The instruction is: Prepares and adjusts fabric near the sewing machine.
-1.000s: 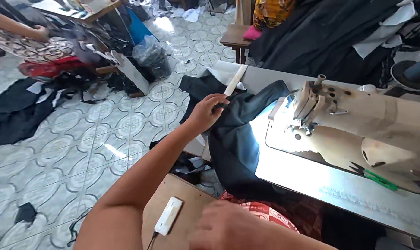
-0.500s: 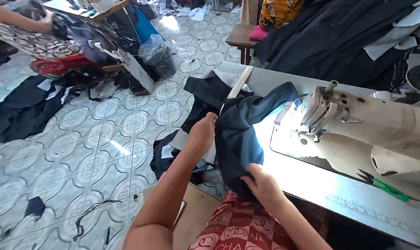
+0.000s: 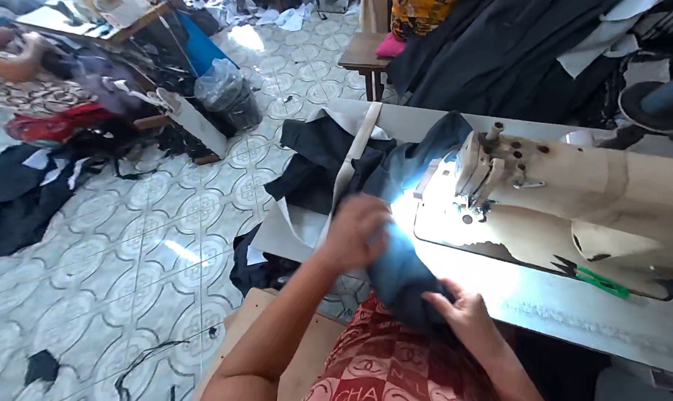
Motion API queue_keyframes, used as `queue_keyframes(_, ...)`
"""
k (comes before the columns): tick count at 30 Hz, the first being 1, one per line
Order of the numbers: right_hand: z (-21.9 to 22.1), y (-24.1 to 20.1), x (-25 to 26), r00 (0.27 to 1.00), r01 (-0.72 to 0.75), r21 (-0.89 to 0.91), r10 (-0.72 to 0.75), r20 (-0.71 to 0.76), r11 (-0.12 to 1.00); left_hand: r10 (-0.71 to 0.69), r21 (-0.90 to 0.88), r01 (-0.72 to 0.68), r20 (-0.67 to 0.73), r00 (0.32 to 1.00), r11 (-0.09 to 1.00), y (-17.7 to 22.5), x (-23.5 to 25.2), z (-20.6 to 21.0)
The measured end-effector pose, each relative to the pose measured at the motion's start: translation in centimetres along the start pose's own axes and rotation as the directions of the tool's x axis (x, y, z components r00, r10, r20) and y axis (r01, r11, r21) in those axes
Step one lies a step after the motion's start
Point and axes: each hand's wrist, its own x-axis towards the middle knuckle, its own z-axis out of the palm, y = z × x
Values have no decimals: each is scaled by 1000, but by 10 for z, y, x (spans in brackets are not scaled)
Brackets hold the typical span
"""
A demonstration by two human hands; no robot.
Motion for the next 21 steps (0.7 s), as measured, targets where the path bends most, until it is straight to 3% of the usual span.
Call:
queue_keyframes(2, 0, -13, -1, 987, 89, 56, -96, 132, 994, 219, -150, -186, 251, 943, 971, 45, 6, 24)
queue_keyframes(4, -15, -17, -7, 974, 51, -20, -45, 221, 998, 331, -218, -282, 233, 915, 934, 48, 7, 32)
queue_keyframes(5, -24, -15, -12, 968, 9, -87, 13, 250, 996, 317, -210, -273, 210, 925, 939, 41, 7, 24)
queue_keyframes(8, -58, -5, -33, 937, -98, -275, 181, 298, 956, 151, -114, -135, 146, 978, 984, 7, 10, -29)
queue_keyframes(11, -100, -7, -46, 938, -146, -462, 271, 215, 875, -20, -78, 28, 96, 995, 997, -37, 4, -78)
queue_keyframes(16, -130, -16, -10, 995, -94, -619, 82, -48, 780, -116, 121, 107, 73, 990, 987, -97, -11, -112)
queue_keyframes(21, -128, 13, 30, 972, -138, -774, -65, -225, 618, -336, 363, 296, 50, 940, 883, -116, -22, -123)
